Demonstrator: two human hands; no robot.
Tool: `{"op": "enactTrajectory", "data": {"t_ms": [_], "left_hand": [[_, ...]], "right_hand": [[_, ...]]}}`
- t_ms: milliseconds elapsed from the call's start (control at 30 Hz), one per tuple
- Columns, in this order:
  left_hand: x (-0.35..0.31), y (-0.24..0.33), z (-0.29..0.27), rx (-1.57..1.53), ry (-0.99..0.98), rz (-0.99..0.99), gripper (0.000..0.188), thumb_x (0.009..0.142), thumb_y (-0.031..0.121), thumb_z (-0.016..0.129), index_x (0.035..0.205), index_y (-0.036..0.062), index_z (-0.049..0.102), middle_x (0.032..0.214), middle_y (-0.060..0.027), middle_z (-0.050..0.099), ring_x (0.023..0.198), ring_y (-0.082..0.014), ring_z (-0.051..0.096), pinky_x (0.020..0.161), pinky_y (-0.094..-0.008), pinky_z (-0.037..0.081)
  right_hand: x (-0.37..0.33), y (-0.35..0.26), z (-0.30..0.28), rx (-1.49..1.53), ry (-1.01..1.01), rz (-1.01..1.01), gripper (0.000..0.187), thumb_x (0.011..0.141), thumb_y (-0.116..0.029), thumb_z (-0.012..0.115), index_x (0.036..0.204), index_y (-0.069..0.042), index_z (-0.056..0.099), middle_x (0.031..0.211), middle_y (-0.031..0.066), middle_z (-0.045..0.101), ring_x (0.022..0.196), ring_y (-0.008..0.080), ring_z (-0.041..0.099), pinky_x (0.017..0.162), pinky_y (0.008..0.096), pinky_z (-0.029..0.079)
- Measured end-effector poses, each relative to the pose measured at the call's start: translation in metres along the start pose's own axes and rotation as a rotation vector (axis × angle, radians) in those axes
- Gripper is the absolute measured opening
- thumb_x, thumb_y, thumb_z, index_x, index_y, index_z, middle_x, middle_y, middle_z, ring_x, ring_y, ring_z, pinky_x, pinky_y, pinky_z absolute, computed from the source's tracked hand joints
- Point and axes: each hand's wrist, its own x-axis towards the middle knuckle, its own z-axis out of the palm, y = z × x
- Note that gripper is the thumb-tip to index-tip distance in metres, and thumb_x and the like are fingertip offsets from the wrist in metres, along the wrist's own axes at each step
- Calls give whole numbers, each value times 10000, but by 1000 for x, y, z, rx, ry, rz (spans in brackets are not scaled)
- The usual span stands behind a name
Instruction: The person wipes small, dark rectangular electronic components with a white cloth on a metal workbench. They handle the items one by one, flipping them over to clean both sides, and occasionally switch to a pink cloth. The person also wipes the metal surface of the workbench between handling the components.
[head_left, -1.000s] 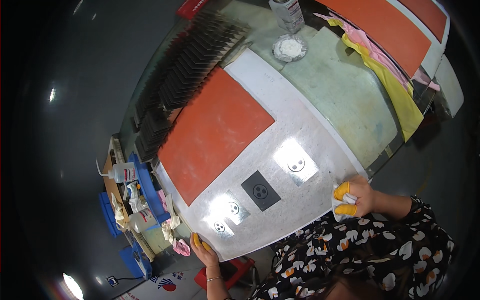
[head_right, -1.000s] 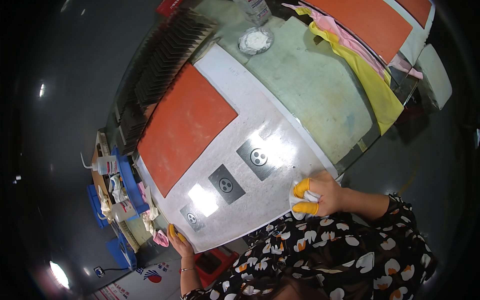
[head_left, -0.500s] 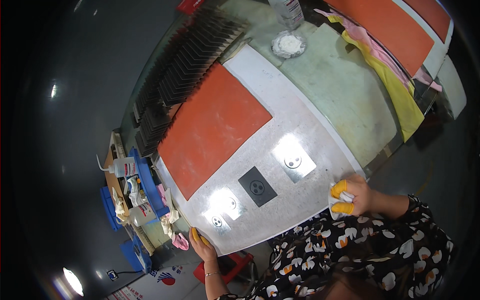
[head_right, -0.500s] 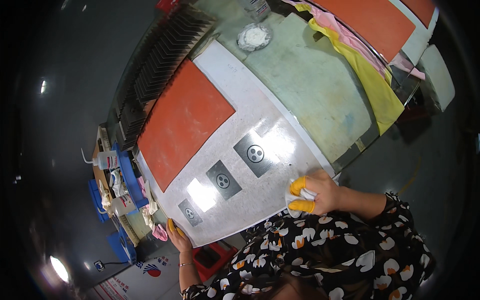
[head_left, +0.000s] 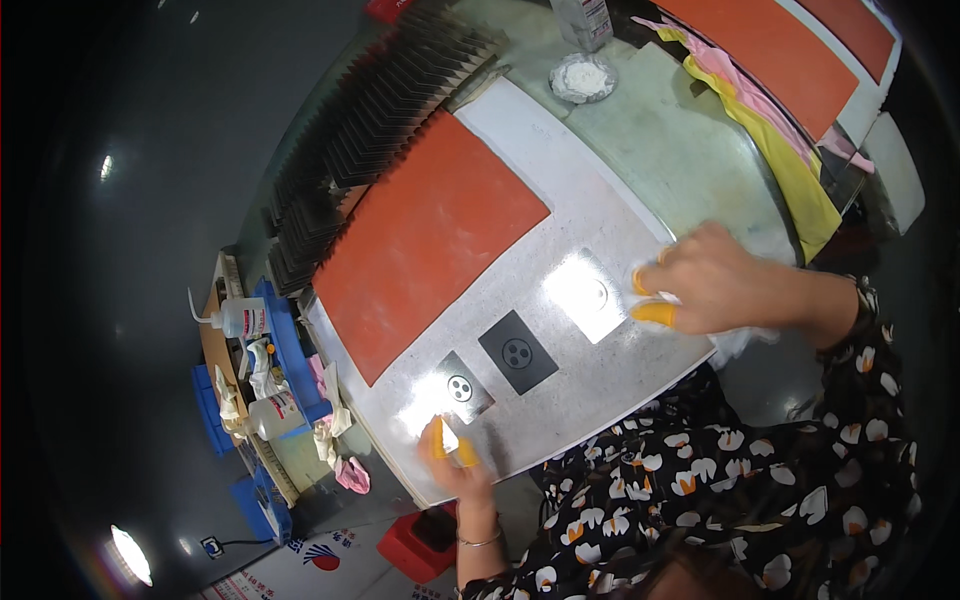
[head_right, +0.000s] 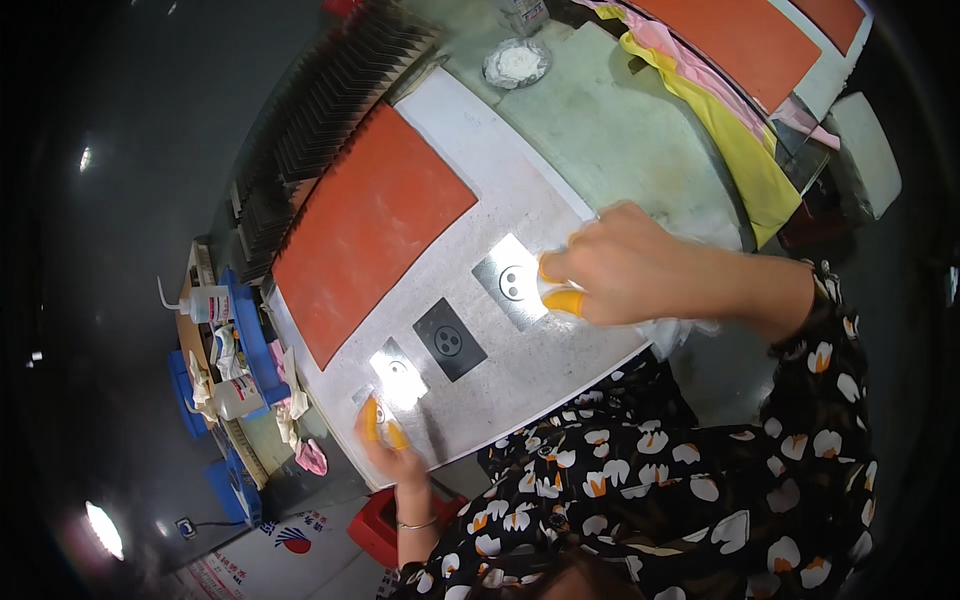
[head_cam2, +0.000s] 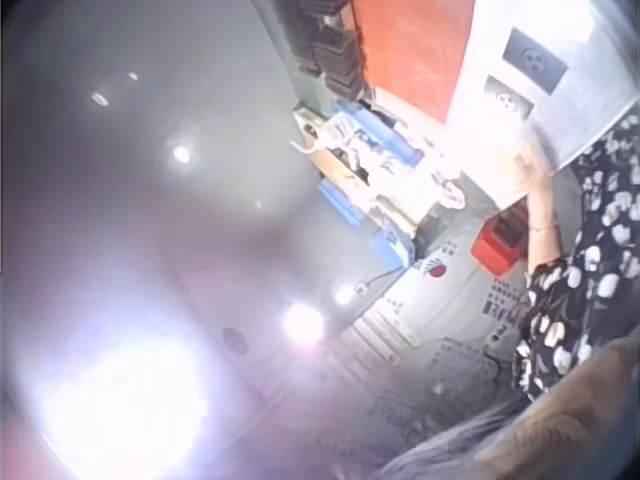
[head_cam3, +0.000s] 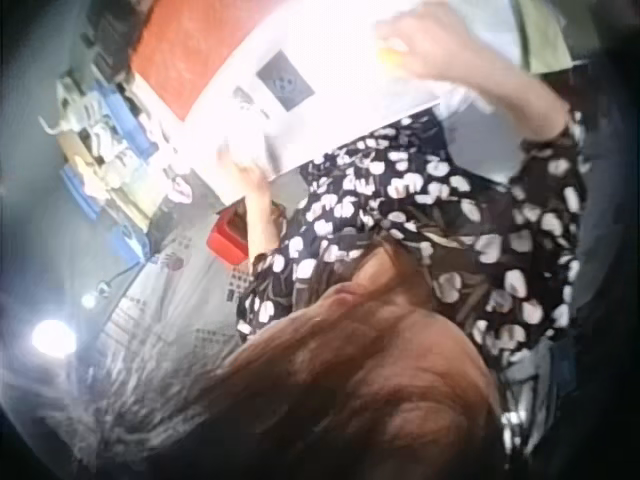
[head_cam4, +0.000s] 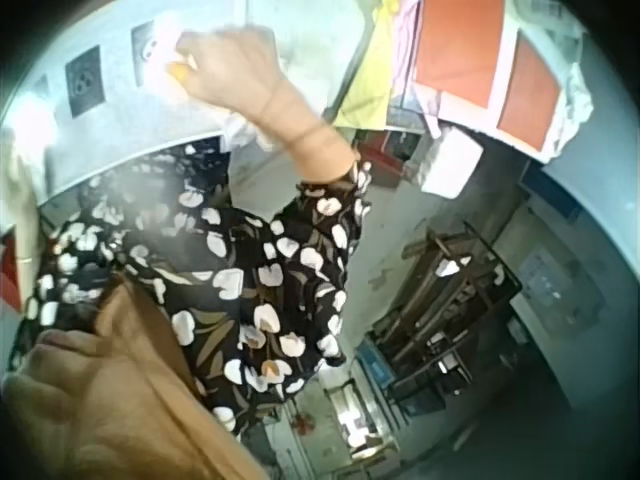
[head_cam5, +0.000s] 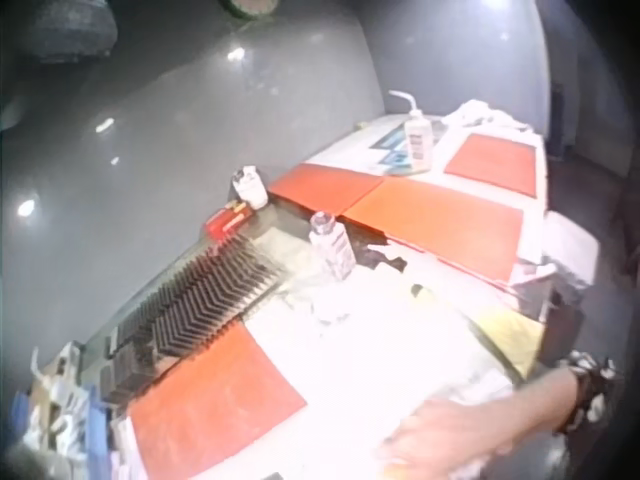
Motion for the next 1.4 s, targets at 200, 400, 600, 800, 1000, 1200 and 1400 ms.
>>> {"op": "enactTrajectory", "data": {"t_ms": [200, 400, 600, 800, 1000, 1200, 1400], "left_hand": [[21, 98, 79, -263, -470, 245, 483, 691, 146, 678, 1116, -19, 519, 1246, -122, 484, 1001, -306, 488, 855, -381, 354], [21, 103, 85, -188, -532, 233, 519, 667, 196, 710, 1102, -26, 532, 1289, -91, 447, 991, -284, 444, 842, -377, 336], [18, 101, 86, -124, -531, 263, 543, 680, 252, 699, 1110, -36, 533, 1304, -89, 435, 989, -263, 433, 829, -367, 320], [20, 102, 86, -102, -529, 285, 544, 689, 263, 692, 1111, -42, 534, 1307, -100, 432, 988, -263, 436, 818, -368, 315], [19, 104, 83, -91, -518, 300, 533, 689, 238, 693, 1112, -43, 532, 1297, -104, 444, 982, -268, 441, 816, -374, 315], [19, 91, 70, -190, -445, 304, 691, 643, 226, 736, 1219, -9, 435, 1305, -160, 406, 1112, -312, 407, 919, -414, 296], [77, 52, 37, 105, -513, 150, 1006, 504, 335, 826, 1299, -1, 312, 1362, -177, 274, 1200, -350, 313, 974, -449, 229]], "right_hand": [[78, 12, 24, -260, 48, -225, 151, 668, -186, 632, 714, -42, 630, 584, 142, 598, 540, 297, 597, 523, 383, 444], [97, 4, 39, -269, 3, -227, 127, 617, -140, 628, 695, -40, 632, 581, 139, 602, 572, 283, 611, 535, 383, 448], [100, 6, 44, -283, 18, -192, 123, 622, -149, 632, 691, -48, 629, 578, 128, 603, 561, 276, 611, 520, 365, 447], [99, 4, 48, -343, 13, -182, 126, 681, -183, 630, 711, -60, 631, 579, 119, 605, 578, 273, 616, 535, 367, 449], [111, 15, 33, -344, 57, -82, 175, 726, -232, 629, 728, -58, 623, 610, 127, 610, 594, 284, 617, 559, 376, 453], [77, 30, 2, -277, 140, 127, 229, 756, -280, 618, 792, -55, 619, 652, 152, 610, 651, 308, 608, 596, 402, 446], [12, 43, 1, -31, 142, 316, 255, 770, -328, 609, 786, -74, 621, 715, 141, 616, 730, 330, 596, 655, 430, 435]]}}
